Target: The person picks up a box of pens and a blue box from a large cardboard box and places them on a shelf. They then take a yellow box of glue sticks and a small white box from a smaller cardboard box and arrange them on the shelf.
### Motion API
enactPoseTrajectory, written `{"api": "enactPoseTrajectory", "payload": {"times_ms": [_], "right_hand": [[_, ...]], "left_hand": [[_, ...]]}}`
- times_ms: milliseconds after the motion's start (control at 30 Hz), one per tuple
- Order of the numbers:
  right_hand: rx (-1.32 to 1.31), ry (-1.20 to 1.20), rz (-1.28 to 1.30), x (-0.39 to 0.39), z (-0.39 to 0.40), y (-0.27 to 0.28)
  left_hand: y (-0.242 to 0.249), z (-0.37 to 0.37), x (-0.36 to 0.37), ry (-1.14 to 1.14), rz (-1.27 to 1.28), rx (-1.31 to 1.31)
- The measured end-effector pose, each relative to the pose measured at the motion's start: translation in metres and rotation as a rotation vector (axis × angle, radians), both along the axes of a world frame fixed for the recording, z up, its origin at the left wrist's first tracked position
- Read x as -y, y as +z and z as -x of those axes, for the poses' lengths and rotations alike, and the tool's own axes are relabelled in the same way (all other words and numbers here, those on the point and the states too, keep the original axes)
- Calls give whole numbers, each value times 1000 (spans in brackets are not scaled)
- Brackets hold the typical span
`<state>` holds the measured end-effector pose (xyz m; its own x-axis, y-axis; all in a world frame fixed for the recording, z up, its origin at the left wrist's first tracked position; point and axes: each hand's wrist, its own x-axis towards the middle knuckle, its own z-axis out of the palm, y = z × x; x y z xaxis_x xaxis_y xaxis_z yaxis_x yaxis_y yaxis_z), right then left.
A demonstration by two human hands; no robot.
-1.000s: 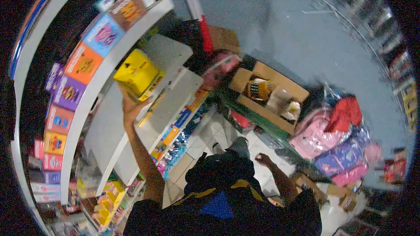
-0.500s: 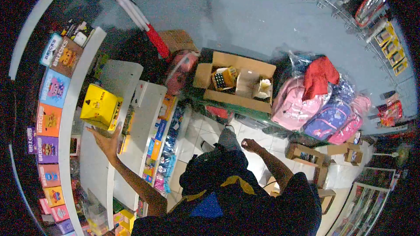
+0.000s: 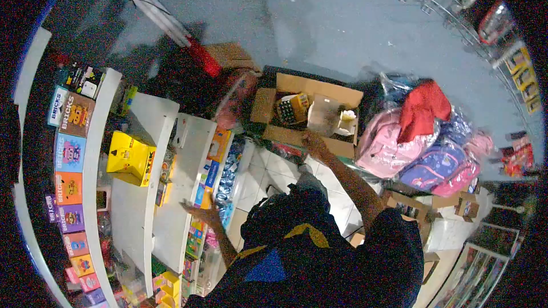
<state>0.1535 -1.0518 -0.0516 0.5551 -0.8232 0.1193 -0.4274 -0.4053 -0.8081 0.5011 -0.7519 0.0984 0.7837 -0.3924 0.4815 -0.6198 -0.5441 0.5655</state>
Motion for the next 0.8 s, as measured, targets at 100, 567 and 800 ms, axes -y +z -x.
{"api": "enactPoseTrajectory", "payload": {"times_ms": [100,567,800], "right_hand": [[-249,-11,-251,41,-39,12],[-198,-176,-105,89,-84,-76],[24,-291,-298,72,-64,40]], "left_hand": [[-52,38,-28,167,-340,-283],[-22,121,-38,-10,-138,-494],[10,136,25,-238,-264,-469]]}}
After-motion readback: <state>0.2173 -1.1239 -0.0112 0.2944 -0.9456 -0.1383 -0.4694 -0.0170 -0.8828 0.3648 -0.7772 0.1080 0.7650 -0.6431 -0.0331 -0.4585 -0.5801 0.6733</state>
